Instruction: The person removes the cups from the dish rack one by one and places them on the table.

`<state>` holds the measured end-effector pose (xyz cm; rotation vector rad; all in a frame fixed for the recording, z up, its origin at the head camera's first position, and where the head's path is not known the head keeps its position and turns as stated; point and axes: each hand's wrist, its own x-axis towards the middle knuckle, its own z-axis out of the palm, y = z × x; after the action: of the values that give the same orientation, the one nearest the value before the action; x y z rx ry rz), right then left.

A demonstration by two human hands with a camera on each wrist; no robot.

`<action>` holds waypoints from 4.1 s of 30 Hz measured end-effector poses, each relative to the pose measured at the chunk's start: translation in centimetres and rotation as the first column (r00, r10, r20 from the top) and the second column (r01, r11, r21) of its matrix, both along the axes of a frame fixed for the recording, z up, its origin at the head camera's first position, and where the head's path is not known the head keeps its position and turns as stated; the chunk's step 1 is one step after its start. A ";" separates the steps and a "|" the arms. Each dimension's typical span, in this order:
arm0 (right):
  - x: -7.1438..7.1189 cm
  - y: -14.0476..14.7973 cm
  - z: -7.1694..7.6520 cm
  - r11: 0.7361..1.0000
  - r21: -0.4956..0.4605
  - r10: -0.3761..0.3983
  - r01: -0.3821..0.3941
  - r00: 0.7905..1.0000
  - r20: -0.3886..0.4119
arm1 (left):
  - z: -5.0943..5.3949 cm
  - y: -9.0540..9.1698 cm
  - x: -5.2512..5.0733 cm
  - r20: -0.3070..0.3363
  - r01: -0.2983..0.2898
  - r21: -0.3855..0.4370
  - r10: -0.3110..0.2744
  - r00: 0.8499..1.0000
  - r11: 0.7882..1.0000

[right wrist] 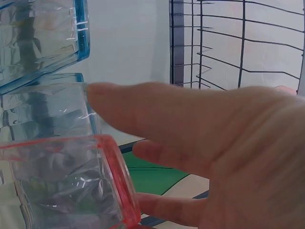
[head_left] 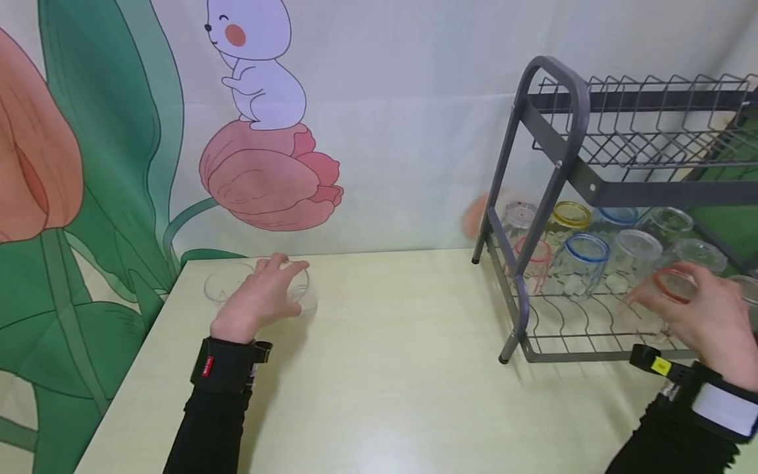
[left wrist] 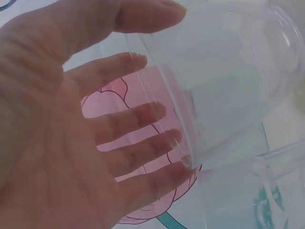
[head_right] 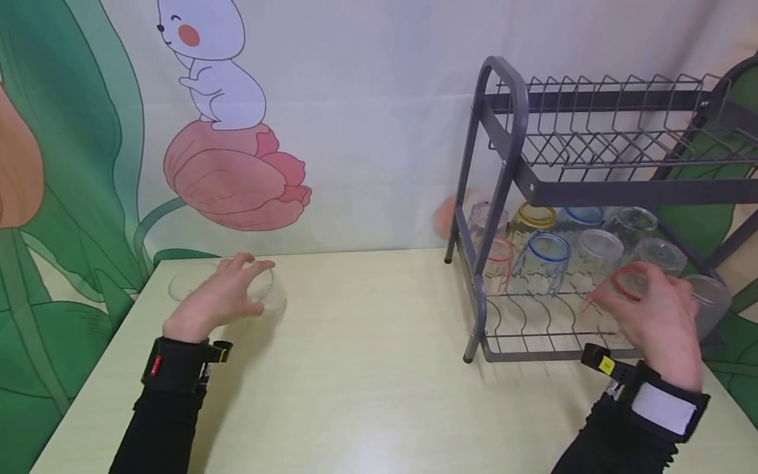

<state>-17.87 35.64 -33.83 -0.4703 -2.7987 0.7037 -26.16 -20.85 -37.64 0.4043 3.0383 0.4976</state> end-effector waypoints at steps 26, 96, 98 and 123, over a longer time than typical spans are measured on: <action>-1.0 -0.1 -0.4 0.996 -0.059 -0.063 0.070 0.991 0.121 | -0.1 -0.6 -1.3 0.037 -0.031 -0.026 0.032 0.999 0.999; 1.2 -0.9 1.1 0.997 0.057 0.051 -0.044 0.991 -0.121 | 1.7 0.9 0.6 -0.015 0.075 0.035 -0.074 0.997 0.997; 1.3 -0.9 1.1 0.998 0.038 0.061 -0.056 0.988 -0.140 | 1.9 1.0 0.7 -0.024 0.087 0.049 -0.086 0.996 0.995; 1.9 -6.9 3.9 0.863 -0.238 0.424 -0.446 0.895 -0.142 | 2.6 2.7 2.2 -0.069 0.231 0.222 -0.222 0.973 0.947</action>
<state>-15.99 28.72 -29.93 0.1686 -2.7593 1.1706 -23.94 -18.13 -34.99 0.7734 2.9274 0.8345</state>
